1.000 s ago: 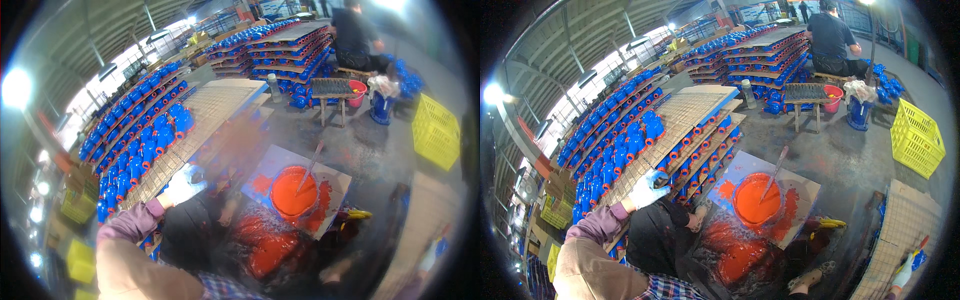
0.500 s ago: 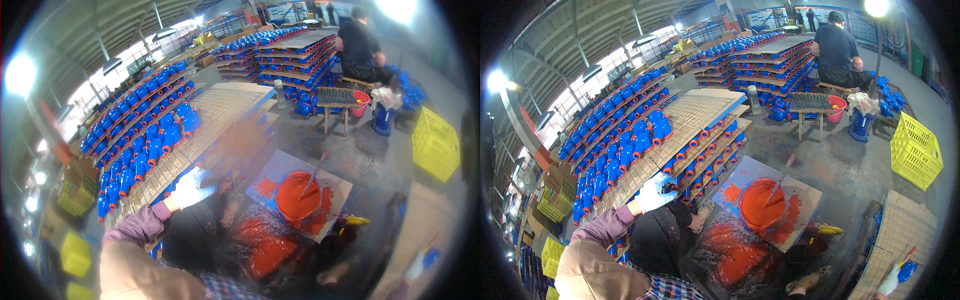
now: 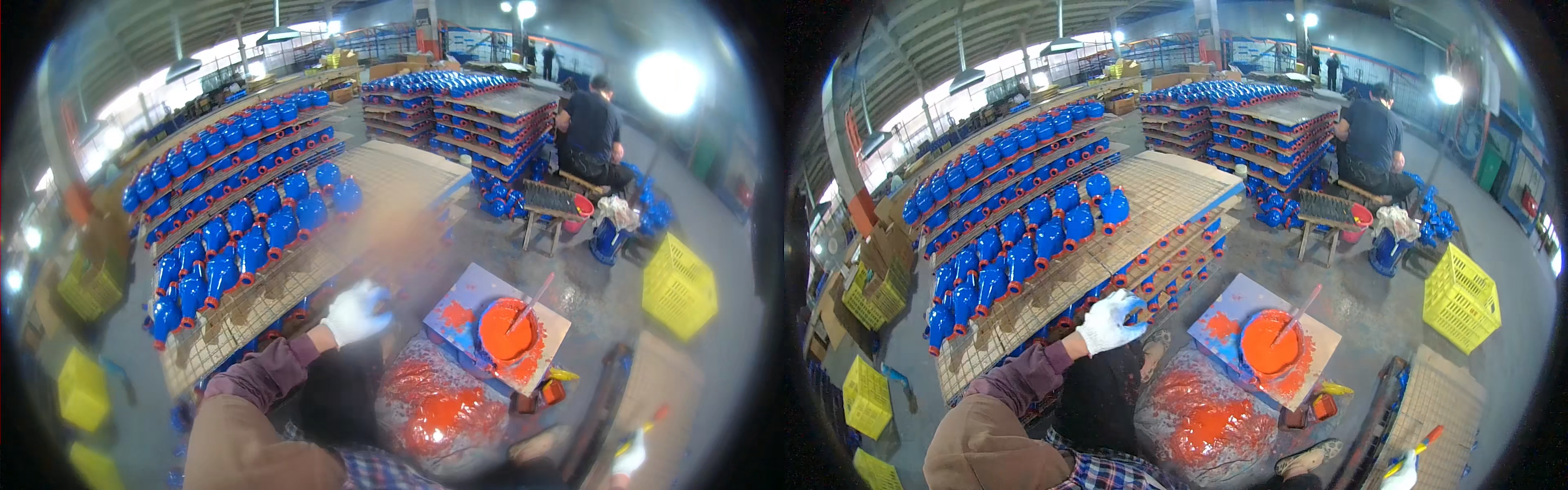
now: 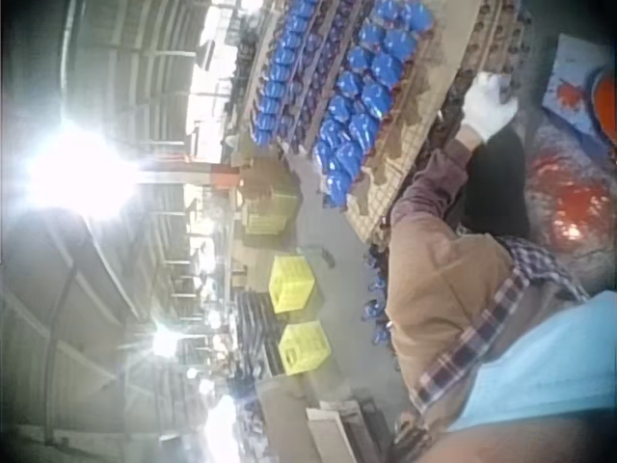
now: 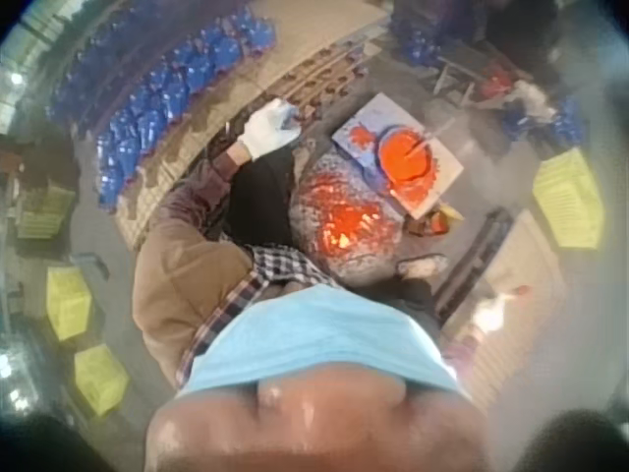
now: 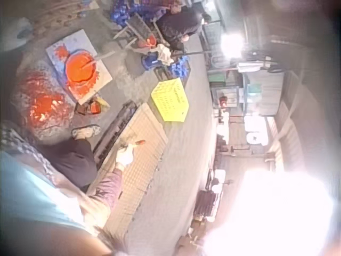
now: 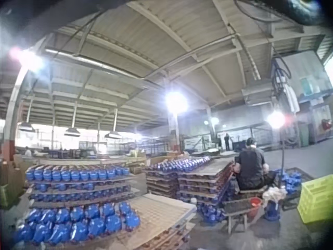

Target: Painting blue industrial parts with orange paint using a brush and spray can, then arranging them on a pallet.

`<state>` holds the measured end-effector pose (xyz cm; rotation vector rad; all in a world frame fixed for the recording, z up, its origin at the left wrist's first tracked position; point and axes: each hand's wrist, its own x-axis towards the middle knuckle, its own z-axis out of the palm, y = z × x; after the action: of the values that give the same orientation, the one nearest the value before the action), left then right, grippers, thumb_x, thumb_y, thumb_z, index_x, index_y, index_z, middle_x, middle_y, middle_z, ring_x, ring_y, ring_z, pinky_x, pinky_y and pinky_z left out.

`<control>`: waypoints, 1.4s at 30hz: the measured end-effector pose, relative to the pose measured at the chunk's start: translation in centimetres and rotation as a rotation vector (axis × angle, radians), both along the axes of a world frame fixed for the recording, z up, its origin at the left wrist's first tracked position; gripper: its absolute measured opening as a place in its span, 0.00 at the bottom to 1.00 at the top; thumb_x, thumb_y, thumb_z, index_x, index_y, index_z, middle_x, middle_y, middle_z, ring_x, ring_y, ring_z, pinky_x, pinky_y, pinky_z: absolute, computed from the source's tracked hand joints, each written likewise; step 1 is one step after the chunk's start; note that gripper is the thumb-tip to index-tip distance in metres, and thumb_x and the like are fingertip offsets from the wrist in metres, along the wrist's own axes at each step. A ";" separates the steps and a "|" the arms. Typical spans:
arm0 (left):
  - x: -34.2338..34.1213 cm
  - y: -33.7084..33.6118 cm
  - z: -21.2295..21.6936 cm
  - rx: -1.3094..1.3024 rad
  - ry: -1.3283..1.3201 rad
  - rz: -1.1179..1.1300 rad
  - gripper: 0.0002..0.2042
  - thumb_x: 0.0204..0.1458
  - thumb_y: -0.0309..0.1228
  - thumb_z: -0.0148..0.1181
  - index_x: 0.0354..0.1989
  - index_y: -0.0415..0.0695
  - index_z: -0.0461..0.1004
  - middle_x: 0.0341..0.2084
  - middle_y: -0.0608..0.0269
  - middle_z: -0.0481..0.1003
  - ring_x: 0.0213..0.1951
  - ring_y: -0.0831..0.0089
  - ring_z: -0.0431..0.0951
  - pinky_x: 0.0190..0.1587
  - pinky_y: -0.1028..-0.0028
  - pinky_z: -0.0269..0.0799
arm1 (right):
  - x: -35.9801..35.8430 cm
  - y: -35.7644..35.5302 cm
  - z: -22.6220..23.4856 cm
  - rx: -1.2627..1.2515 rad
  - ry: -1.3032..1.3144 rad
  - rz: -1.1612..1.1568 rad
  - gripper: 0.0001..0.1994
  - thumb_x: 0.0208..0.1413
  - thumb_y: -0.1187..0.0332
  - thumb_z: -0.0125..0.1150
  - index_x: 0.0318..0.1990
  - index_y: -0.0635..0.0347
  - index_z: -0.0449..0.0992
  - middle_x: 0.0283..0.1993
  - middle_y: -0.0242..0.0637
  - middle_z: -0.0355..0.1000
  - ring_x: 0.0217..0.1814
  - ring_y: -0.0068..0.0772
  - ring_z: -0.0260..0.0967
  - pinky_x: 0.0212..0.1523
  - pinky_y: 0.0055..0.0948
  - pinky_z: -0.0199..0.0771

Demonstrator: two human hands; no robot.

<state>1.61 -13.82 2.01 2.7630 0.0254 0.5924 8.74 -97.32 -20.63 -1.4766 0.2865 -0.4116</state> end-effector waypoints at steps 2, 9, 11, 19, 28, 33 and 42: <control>-0.4 0.5 -0.4 0.064 0.001 -0.004 0.20 0.50 0.42 0.69 0.47 0.44 0.79 0.44 0.52 0.76 0.46 0.53 0.78 0.49 0.61 0.76 | -0.4 2.2 3.5 0.034 -0.059 0.082 0.09 0.68 0.64 0.57 0.33 0.51 0.72 0.27 0.23 0.64 0.28 0.20 0.62 0.30 0.25 0.65; 0.8 -3.7 -0.2 -0.215 -0.192 -0.397 0.15 0.50 0.40 0.71 0.44 0.47 0.83 0.42 0.56 0.80 0.45 0.57 0.80 0.51 0.61 0.75 | -8.9 23.8 24.1 -0.744 -0.184 0.262 0.10 0.53 0.73 0.63 0.33 0.52 0.64 0.27 0.24 0.63 0.29 0.18 0.61 0.33 0.22 0.66; 1.4 -6.9 -0.3 -0.322 -0.132 -0.602 0.15 0.53 0.38 0.70 0.46 0.46 0.83 0.45 0.56 0.80 0.48 0.57 0.79 0.54 0.61 0.74 | -11.5 31.2 29.1 -0.581 -0.137 0.298 0.11 0.49 0.73 0.65 0.35 0.53 0.67 0.29 0.27 0.68 0.31 0.20 0.66 0.33 0.22 0.69; -3.5 -17.2 -1.5 -2.060 1.184 -1.032 0.29 0.66 0.49 0.55 0.67 0.41 0.66 0.59 0.59 0.74 0.57 0.69 0.76 0.63 0.65 0.72 | -13.2 43.7 36.2 -0.037 -0.184 0.754 0.17 0.49 0.70 0.69 0.45 0.58 0.72 0.42 0.49 0.78 0.29 0.29 0.72 0.27 0.24 0.73; -6.4 -12.6 2.3 -2.168 1.121 -0.945 0.33 0.58 0.45 0.66 0.68 0.40 0.65 0.59 0.58 0.75 0.57 0.70 0.77 0.65 0.64 0.72 | -8.0 46.1 30.6 0.297 -0.097 0.658 0.15 0.69 0.50 0.56 0.46 0.50 0.67 0.45 0.44 0.76 0.24 0.19 0.68 0.17 0.15 0.64; -1.8 -9.4 4.5 -2.070 0.786 -0.846 0.33 0.59 0.52 0.62 0.67 0.43 0.67 0.61 0.56 0.74 0.59 0.65 0.76 0.65 0.61 0.71 | -6.1 45.4 25.5 0.697 -0.006 0.343 0.22 0.70 0.44 0.51 0.55 0.52 0.71 0.40 0.35 0.73 0.23 0.17 0.64 0.20 0.15 0.65; 6.4 -5.2 0.1 -1.868 0.486 -0.456 0.26 0.62 0.55 0.49 0.54 0.45 0.73 0.46 0.57 0.79 0.45 0.63 0.80 0.49 0.62 0.81 | -3.8 43.8 14.7 0.606 0.065 0.310 0.30 0.70 0.39 0.45 0.60 0.56 0.74 0.39 0.24 0.75 0.33 0.15 0.68 0.31 0.17 0.67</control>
<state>8.03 -19.01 2.15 0.9337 0.0299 -0.2540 4.99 -53.51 -5.96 -0.9160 0.2042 -0.0148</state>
